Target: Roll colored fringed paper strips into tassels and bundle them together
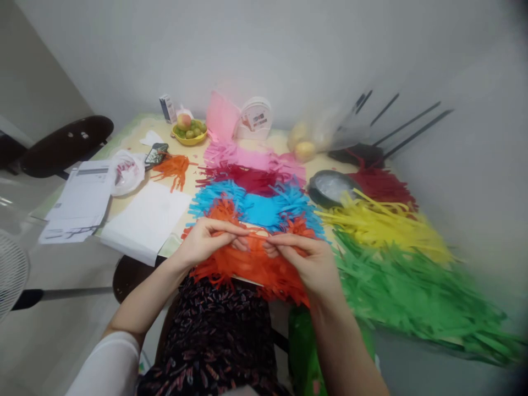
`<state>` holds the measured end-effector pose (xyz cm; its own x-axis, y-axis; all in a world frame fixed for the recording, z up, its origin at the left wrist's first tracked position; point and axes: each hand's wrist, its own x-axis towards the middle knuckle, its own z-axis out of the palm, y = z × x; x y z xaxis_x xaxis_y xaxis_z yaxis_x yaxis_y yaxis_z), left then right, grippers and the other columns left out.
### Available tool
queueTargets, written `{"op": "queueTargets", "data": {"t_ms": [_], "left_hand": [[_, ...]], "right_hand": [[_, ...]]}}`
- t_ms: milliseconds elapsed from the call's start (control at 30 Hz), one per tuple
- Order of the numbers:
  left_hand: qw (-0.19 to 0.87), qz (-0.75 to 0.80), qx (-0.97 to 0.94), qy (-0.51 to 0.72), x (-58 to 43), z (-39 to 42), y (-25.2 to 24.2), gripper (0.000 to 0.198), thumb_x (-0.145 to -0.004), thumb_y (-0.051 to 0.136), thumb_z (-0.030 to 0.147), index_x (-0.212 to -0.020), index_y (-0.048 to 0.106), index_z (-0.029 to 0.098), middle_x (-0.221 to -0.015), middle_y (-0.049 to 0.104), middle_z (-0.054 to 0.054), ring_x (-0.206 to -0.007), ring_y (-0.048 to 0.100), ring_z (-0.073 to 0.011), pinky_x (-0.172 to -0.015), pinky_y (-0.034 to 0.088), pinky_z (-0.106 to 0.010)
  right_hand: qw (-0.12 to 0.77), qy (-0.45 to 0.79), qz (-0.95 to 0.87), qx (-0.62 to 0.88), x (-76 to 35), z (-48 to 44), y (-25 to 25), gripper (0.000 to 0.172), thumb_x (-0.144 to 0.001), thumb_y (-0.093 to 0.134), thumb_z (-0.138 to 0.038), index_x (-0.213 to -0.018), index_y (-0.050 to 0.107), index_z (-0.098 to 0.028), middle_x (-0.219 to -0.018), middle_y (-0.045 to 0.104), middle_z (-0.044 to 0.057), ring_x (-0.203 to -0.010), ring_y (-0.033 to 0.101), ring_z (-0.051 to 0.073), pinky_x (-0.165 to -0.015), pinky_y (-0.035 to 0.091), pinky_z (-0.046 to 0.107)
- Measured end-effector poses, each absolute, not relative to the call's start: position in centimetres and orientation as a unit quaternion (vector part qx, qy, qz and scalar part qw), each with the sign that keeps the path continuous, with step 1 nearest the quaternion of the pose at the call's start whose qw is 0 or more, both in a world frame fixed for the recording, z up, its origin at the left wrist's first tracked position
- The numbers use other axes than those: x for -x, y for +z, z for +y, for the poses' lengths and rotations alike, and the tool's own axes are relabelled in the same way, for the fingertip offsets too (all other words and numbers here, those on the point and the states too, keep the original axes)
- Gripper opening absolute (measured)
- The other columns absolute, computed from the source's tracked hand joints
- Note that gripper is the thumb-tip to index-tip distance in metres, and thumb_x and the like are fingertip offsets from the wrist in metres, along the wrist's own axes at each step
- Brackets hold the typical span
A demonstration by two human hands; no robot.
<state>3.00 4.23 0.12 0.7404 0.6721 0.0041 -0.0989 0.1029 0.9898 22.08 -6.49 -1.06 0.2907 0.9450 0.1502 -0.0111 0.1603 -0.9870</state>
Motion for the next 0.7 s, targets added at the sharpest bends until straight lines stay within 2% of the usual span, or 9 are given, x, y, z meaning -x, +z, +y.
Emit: {"op": "queueTargets", "data": {"t_ms": [100,200,267,367,400,467,533,567,700], "left_hand": [[0.692,0.236,-0.619,0.288,-3.0,4.3,-0.4,0.015,-0.080,0.065,0.021,-0.082,0.077,0.013,-0.073,0.076,-0.008,-0.068,0.073,-0.0171,-0.073,0.060,-0.030],[0.660,0.226,-0.662,0.274,-2.5,4.5,-0.3,0.016,-0.083,0.059,0.020,-0.084,0.074,0.013,-0.076,0.075,-0.007,-0.071,0.072,-0.0167,-0.074,0.059,-0.029],[0.606,0.207,-0.725,0.253,-2.0,4.7,0.3,0.018,-0.087,0.057,0.021,-0.096,0.072,0.014,-0.091,0.076,-0.009,-0.086,0.073,-0.0185,-0.081,0.057,-0.030],[0.471,0.185,-0.834,0.220,-1.8,5.2,1.5,0.026,-0.091,0.058,0.025,-0.114,0.067,0.018,-0.118,0.070,-0.011,-0.112,0.065,-0.0215,-0.098,0.050,-0.035],[0.435,0.176,-0.860,0.200,-1.9,5.3,1.8,0.025,-0.092,0.058,0.025,-0.114,0.067,0.019,-0.118,0.070,-0.010,-0.112,0.064,-0.0212,-0.099,0.048,-0.035],[0.395,0.156,-0.891,0.159,-2.2,5.7,2.0,0.019,-0.093,0.056,0.024,-0.104,0.070,0.018,-0.105,0.074,-0.008,-0.100,0.068,-0.0185,-0.090,0.050,-0.030],[0.363,0.145,-0.910,0.137,-2.5,6.0,1.6,0.017,-0.094,0.055,0.022,-0.094,0.071,0.017,-0.090,0.075,-0.005,-0.085,0.068,-0.0157,-0.080,0.051,-0.026],[0.330,0.146,-0.922,0.142,-2.6,6.1,1.2,0.017,-0.094,0.055,0.021,-0.091,0.071,0.017,-0.087,0.075,-0.004,-0.082,0.068,-0.0154,-0.080,0.051,-0.027],[0.102,0.114,-0.964,0.218,-2.9,6.2,-0.4,0.017,-0.096,0.051,0.019,-0.094,0.068,0.018,-0.088,0.075,-0.003,-0.086,0.067,-0.0167,-0.104,0.041,-0.043]], "right_hand": [[0.616,0.370,-0.468,0.514,-22.1,-6.4,-1.5,0.015,-0.083,0.067,-0.020,-0.085,0.080,-0.026,-0.076,0.078,0.001,-0.064,0.074,0.018,-0.062,0.063,0.029],[0.597,0.293,-0.534,0.522,-21.9,-6.6,-1.7,0.023,-0.084,0.061,-0.013,-0.088,0.079,-0.026,-0.077,0.078,0.001,-0.066,0.074,0.016,-0.064,0.062,0.027],[0.563,0.212,-0.609,0.516,-21.8,-6.7,-1.6,0.027,-0.085,0.057,-0.009,-0.092,0.078,-0.024,-0.081,0.078,0.001,-0.070,0.073,0.016,-0.068,0.061,0.028],[0.508,0.094,-0.709,0.480,-21.8,-6.6,-1.4,0.031,-0.086,0.054,-0.006,-0.099,0.075,-0.023,-0.086,0.077,0.003,-0.079,0.073,0.016,-0.076,0.060,0.030],[0.492,0.066,-0.731,0.467,-21.8,-6.7,-1.4,0.031,-0.087,0.054,-0.006,-0.101,0.075,-0.023,-0.088,0.078,0.003,-0.082,0.073,0.016,-0.079,0.060,0.030],[0.462,0.032,-0.764,0.451,-21.9,-6.8,-1.5,0.030,-0.089,0.054,-0.007,-0.106,0.073,-0.022,-0.093,0.077,0.005,-0.088,0.073,0.017,-0.083,0.060,0.030],[0.429,0.041,-0.784,0.447,-22.1,-6.9,-1.6,0.031,-0.090,0.053,-0.009,-0.111,0.072,-0.022,-0.097,0.077,0.006,-0.091,0.073,0.018,-0.084,0.059,0.031],[0.411,0.064,-0.786,0.457,-22.3,-6.9,-1.6,0.031,-0.090,0.055,-0.011,-0.114,0.071,-0.022,-0.102,0.077,0.007,-0.094,0.072,0.019,-0.086,0.059,0.032],[0.393,0.277,-0.684,0.548,-23.1,-5.9,-1.4,0.039,-0.091,0.061,-0.032,-0.129,0.062,-0.022,-0.124,0.070,0.010,-0.114,0.067,0.024,-0.098,0.054,0.039]]}}
